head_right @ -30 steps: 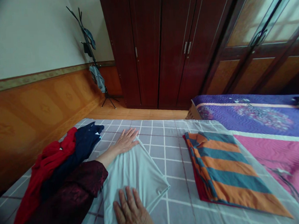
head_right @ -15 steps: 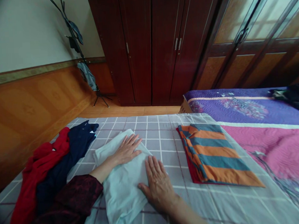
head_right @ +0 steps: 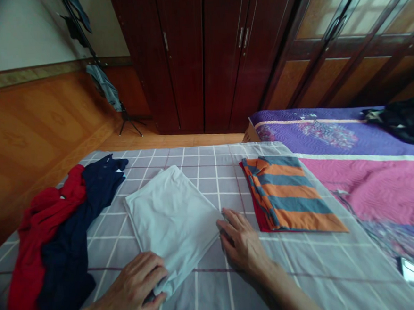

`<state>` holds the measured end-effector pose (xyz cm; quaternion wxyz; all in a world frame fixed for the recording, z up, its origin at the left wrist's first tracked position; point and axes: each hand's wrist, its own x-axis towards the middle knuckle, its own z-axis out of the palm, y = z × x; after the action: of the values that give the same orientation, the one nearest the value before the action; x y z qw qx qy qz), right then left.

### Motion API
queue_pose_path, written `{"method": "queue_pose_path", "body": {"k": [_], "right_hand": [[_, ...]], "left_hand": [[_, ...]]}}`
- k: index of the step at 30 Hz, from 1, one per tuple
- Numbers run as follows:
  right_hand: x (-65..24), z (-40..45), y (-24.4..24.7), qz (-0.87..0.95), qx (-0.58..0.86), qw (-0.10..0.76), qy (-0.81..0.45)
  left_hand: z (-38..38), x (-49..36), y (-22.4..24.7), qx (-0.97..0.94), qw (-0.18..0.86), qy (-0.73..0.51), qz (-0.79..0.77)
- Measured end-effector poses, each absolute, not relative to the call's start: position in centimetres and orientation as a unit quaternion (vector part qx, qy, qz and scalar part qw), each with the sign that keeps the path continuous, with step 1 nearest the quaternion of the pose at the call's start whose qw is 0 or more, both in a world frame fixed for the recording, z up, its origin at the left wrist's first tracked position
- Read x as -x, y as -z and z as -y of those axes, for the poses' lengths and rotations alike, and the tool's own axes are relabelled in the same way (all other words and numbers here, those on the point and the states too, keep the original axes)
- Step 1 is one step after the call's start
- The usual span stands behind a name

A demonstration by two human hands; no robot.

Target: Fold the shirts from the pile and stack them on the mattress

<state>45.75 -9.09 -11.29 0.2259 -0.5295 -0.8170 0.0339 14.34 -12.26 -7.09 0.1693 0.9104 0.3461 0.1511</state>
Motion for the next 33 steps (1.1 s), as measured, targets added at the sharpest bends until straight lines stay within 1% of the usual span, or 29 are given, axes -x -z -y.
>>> {"method": "queue_pose_path", "body": {"k": [3,7,10,14,17,20,23,25,28,33], "right_hand": [[-44.7,9.2,10.8,0.835,0.498,0.232,-0.021],[-42.5,9.5,9.9,0.861,0.455,0.225,-0.02],[-41.1,9.5,9.7,0.873,0.442,0.205,-0.015],[-41.3,9.2,9.9,0.873,0.444,0.203,0.01],[-41.8,9.4,9.7,0.872,0.442,0.209,0.023],[-41.0,10.0,9.3,0.887,0.417,0.2,-0.002],[-39.8,10.1,9.3,0.895,0.396,0.205,-0.007],[-39.6,9.7,9.6,0.891,0.4,0.214,0.012],[-40.6,8.7,10.3,0.876,0.43,0.216,0.039],[-42.9,7.3,11.2,0.84,0.493,0.219,0.055]], "left_hand": [[12.3,-14.1,8.1,-0.896,0.168,-0.208,-0.354],[11.1,-14.7,8.1,-0.855,0.18,-0.283,-0.395],[10.9,-15.2,7.9,-0.853,0.16,-0.291,-0.403],[11.9,-15.5,8.2,-0.891,0.123,-0.251,-0.357],[12.4,-15.3,8.7,-0.873,0.136,-0.28,-0.375],[12.3,-15.0,9.1,-0.832,0.16,-0.31,-0.431],[11.9,-14.7,8.8,-0.864,0.164,-0.274,-0.389],[12.0,-14.4,8.1,-0.901,0.159,-0.222,-0.338],[12.5,-14.0,7.1,-0.922,0.158,-0.149,-0.319],[12.7,-13.9,6.7,-0.93,0.137,-0.123,-0.318]]}}
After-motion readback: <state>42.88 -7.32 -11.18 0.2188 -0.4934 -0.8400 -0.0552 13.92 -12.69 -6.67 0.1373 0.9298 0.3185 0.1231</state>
